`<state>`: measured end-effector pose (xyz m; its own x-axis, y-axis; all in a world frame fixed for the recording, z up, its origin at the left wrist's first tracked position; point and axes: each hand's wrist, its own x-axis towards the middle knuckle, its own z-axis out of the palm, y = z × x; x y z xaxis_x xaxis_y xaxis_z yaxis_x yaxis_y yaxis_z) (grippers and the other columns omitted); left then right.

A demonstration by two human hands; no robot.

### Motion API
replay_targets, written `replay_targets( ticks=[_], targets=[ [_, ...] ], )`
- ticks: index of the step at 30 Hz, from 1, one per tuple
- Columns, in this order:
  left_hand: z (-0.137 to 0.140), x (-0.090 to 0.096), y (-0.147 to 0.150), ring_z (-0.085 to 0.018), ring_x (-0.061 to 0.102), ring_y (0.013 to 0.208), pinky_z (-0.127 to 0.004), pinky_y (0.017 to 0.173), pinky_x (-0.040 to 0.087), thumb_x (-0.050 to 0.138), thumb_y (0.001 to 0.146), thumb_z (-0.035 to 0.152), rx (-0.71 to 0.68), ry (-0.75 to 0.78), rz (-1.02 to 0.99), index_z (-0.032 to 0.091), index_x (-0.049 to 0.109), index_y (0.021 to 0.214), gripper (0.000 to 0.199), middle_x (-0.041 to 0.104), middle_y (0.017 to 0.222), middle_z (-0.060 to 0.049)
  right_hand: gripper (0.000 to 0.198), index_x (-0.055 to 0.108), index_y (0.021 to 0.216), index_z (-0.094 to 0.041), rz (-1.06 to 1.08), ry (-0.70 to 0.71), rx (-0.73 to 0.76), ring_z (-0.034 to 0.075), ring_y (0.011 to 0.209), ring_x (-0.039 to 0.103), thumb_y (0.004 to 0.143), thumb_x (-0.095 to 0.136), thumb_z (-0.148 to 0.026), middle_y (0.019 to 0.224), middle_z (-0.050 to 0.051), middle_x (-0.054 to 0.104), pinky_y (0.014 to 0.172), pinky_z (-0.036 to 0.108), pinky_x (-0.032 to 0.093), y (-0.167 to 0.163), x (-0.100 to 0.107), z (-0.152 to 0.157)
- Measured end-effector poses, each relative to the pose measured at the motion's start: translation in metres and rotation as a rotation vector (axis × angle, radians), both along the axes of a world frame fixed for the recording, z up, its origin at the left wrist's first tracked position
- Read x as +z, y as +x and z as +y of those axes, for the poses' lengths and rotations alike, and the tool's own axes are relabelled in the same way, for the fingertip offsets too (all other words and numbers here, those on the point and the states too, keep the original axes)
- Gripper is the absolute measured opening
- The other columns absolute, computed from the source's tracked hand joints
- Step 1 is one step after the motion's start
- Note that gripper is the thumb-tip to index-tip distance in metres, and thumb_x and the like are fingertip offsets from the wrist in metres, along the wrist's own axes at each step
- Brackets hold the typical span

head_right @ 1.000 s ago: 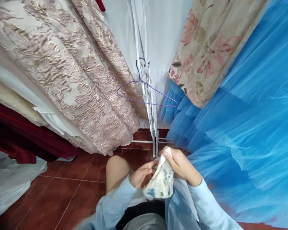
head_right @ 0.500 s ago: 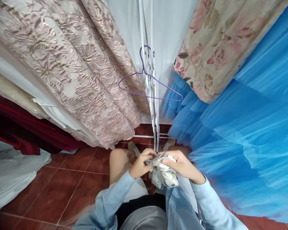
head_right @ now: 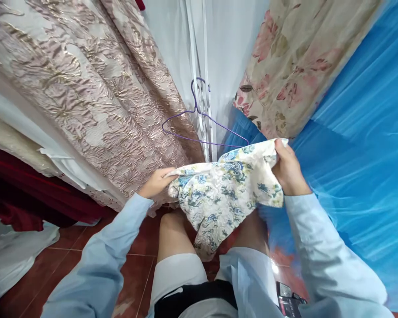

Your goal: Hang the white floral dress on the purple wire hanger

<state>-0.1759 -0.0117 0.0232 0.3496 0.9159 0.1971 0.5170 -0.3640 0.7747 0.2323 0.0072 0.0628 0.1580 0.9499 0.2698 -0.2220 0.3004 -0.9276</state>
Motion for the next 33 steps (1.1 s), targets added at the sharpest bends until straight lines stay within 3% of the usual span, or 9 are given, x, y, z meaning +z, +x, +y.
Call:
replay_targets(
  ticks=[4, 7, 11, 15, 20, 23, 27, 33],
  targets=[
    [0.016, 0.025, -0.014, -0.019, 0.061, 0.09, -0.029, 0.085, 0.044, 0.045, 0.088, 0.023, -0.004, 0.237, 0.266, 0.017, 0.065, 0.105, 0.027, 0.07, 0.1, -0.003, 0.038, 0.064, 0.076, -0.025, -0.118, 0.054, -0.031, 0.018, 0.058, 0.058, 0.079, 0.075, -0.062, 0.062, 0.0, 0.06, 0.053, 0.03, 0.047, -0.004, -0.007, 0.024],
    [0.014, 0.032, -0.006, -0.018, 0.059, 0.084, -0.029, 0.081, 0.043, 0.043, 0.082, 0.019, -0.058, 0.232, 0.376, 0.018, 0.063, 0.096, 0.024, 0.068, 0.092, -0.003, 0.04, 0.064, 0.075, -0.023, -0.191, 0.154, -0.117, 0.014, 0.055, 0.05, 0.078, 0.077, -0.061, 0.064, -0.001, 0.058, 0.052, 0.028, 0.041, 0.002, -0.01, 0.052],
    [-0.009, 0.034, 0.025, -0.018, 0.055, 0.082, -0.029, 0.077, 0.042, 0.04, 0.085, 0.018, -0.192, 0.247, 0.411, 0.019, 0.055, 0.083, 0.016, 0.06, 0.081, -0.003, 0.047, 0.064, 0.073, -0.021, -0.324, 0.235, -0.146, 0.013, 0.058, 0.046, 0.076, 0.075, -0.066, 0.065, -0.001, 0.055, 0.057, 0.029, 0.037, 0.005, -0.002, 0.1],
    [-0.028, 0.031, 0.043, -0.018, 0.053, 0.082, -0.029, 0.081, 0.043, 0.035, 0.089, 0.014, -0.333, 0.259, 0.406, 0.019, 0.05, 0.077, 0.02, 0.057, 0.076, -0.003, 0.05, 0.058, 0.069, -0.021, -0.441, 0.273, -0.023, 0.012, 0.059, 0.043, 0.079, 0.072, -0.068, 0.064, -0.003, 0.05, 0.058, 0.028, 0.036, -0.021, 0.017, 0.134],
    [-0.024, 0.021, 0.021, -0.019, 0.055, 0.082, -0.03, 0.083, 0.044, 0.035, 0.096, 0.017, -0.222, 0.249, 0.388, 0.019, 0.056, 0.079, 0.026, 0.063, 0.082, -0.004, 0.054, 0.049, 0.063, -0.02, -0.523, 0.202, 0.148, 0.01, 0.057, 0.039, 0.085, 0.067, -0.066, 0.059, -0.004, 0.045, 0.056, 0.026, 0.031, -0.072, 0.037, 0.135],
    [-0.004, 0.012, -0.009, -0.02, 0.057, 0.082, -0.032, 0.083, 0.043, 0.035, 0.096, 0.018, -0.09, 0.271, 0.445, 0.019, 0.06, 0.08, 0.03, 0.066, 0.084, -0.005, 0.053, 0.047, 0.062, -0.02, -0.554, 0.13, 0.191, 0.01, 0.057, 0.037, 0.085, 0.067, -0.062, 0.058, -0.004, 0.044, 0.055, 0.025, 0.028, -0.083, 0.043, 0.126],
    [0.047, 0.005, -0.054, -0.02, 0.057, 0.072, -0.031, 0.074, 0.042, 0.039, 0.09, 0.02, 0.111, 0.231, 0.462, 0.019, 0.06, 0.075, 0.026, 0.065, 0.075, -0.005, 0.05, 0.045, 0.058, -0.02, -0.677, 0.164, 0.168, 0.009, 0.055, 0.03, 0.084, 0.072, -0.053, 0.055, -0.005, 0.036, 0.053, 0.026, 0.022, -0.078, 0.05, 0.12],
    [0.136, 0.024, -0.086, -0.021, 0.052, 0.069, -0.031, 0.07, 0.038, 0.046, 0.085, 0.014, 0.308, 0.244, 0.549, 0.02, 0.051, 0.064, 0.023, 0.061, 0.068, -0.006, 0.053, 0.041, 0.055, -0.021, -0.784, 0.175, 0.189, 0.009, 0.054, 0.025, 0.083, 0.071, -0.054, 0.052, -0.005, 0.029, 0.052, 0.027, 0.017, -0.076, 0.056, 0.122]
  ],
)
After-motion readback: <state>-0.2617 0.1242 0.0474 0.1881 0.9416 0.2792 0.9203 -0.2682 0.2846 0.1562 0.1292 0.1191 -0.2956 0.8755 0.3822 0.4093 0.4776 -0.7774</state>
